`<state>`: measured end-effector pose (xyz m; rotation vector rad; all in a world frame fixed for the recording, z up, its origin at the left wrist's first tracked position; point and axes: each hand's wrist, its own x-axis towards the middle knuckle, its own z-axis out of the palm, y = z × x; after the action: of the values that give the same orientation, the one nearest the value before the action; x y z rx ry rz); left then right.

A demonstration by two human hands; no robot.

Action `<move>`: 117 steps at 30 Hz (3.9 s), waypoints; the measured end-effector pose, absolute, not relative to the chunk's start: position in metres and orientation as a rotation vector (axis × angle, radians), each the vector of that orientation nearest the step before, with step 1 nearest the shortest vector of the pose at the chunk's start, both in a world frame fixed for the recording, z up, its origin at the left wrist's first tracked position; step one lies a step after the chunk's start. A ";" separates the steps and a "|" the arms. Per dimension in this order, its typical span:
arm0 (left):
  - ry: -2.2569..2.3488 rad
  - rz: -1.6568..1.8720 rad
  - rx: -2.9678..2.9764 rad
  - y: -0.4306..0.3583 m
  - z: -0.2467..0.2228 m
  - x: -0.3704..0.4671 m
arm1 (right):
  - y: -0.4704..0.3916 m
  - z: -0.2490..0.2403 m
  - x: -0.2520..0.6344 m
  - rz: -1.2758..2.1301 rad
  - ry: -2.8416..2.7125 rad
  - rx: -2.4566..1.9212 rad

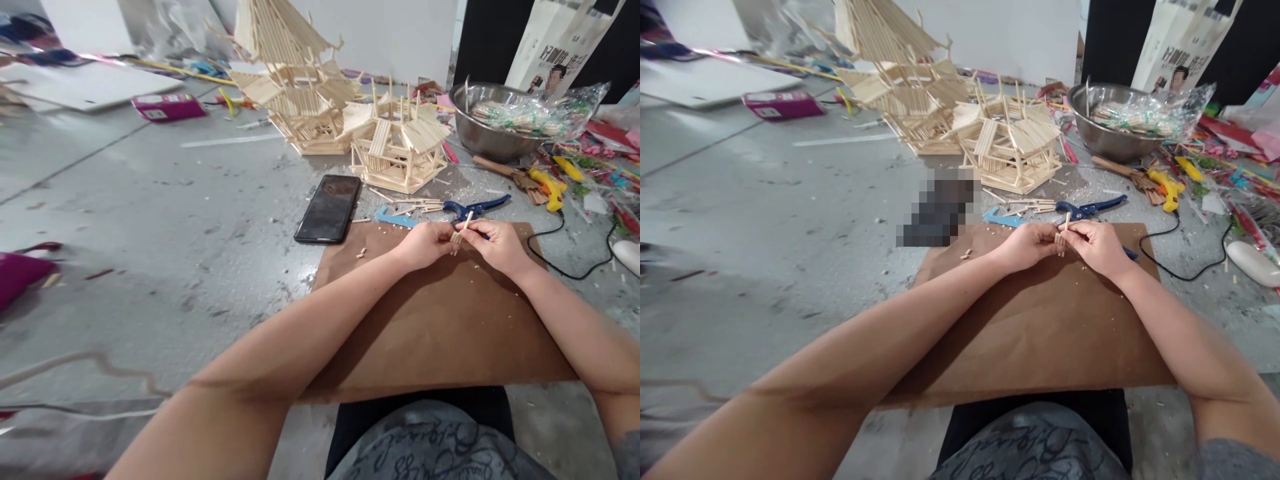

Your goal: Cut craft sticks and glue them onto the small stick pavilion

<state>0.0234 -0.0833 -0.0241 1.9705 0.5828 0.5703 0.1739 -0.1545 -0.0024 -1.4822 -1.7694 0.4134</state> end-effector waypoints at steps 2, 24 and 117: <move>0.633 0.577 2.034 -0.082 -0.023 0.023 | -0.154 -0.002 0.174 0.404 -1.794 -1.471; 0.645 0.631 2.087 -0.080 -0.026 0.020 | -0.156 0.001 0.172 0.286 -1.873 -1.407; 0.652 0.791 1.201 -0.090 -0.003 0.020 | -0.152 -0.003 0.174 1.109 -1.427 -1.451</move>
<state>0.0203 -0.0901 -0.0026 1.2005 0.6519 0.7910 0.1741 -0.1518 -0.0031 -1.4514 -1.4271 1.1087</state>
